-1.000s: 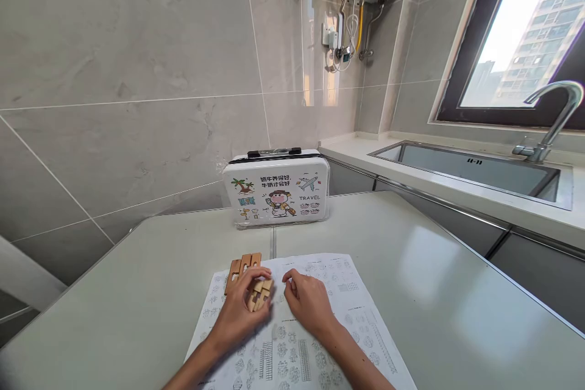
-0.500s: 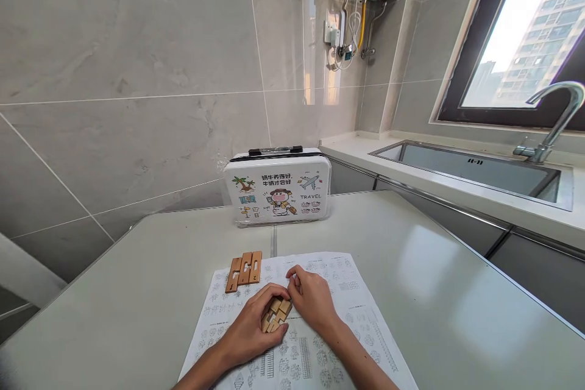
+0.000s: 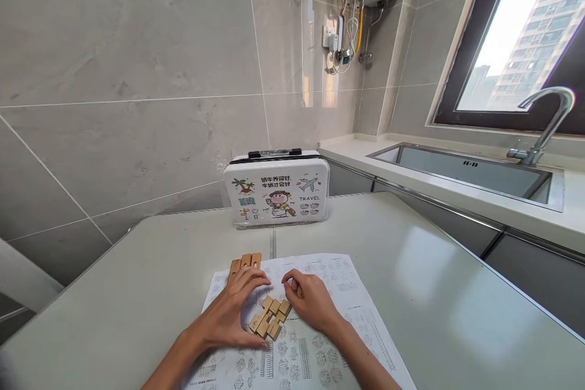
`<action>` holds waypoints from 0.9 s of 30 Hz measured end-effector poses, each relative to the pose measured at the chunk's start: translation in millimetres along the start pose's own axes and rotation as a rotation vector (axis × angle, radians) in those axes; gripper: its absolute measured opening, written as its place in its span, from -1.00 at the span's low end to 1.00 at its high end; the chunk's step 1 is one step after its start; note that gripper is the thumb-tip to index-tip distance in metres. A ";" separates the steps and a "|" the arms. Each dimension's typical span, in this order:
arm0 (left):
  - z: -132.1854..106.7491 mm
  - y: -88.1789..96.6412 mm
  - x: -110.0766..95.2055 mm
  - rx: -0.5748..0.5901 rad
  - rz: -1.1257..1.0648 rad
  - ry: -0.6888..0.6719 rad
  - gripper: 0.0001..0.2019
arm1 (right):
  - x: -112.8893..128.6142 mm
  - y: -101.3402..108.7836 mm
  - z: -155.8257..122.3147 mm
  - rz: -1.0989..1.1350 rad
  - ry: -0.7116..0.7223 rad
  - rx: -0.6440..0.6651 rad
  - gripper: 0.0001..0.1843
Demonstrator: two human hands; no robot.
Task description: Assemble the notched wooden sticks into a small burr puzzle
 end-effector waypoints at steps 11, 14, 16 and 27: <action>-2.5 -1.8 13.3 0.025 0.053 0.024 -0.32 | 5.1 3.8 -11.9 -0.037 0.052 0.102 -0.79; -3.6 -4.9 15.7 0.035 0.039 0.013 -0.19 | 7.1 5.7 -17.1 -0.055 0.055 0.110 -0.79; -4.3 -6.9 15.5 0.055 0.047 0.015 -0.21 | 9.2 7.3 -20.4 -0.067 0.057 0.112 -0.79; -5.7 -3.9 8.0 0.007 0.031 0.054 -0.28 | 7.6 11.2 -30.1 -0.023 0.052 0.151 -0.78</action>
Point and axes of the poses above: each hand's wrist, its own z-axis towards the middle knuckle, its own y-axis out of the back of the hand, x = y × z, the point moved 3 cm from there along z, towards the middle knuckle, and after that the axes turned 4 degrees about -y, right-handed, at the moved point
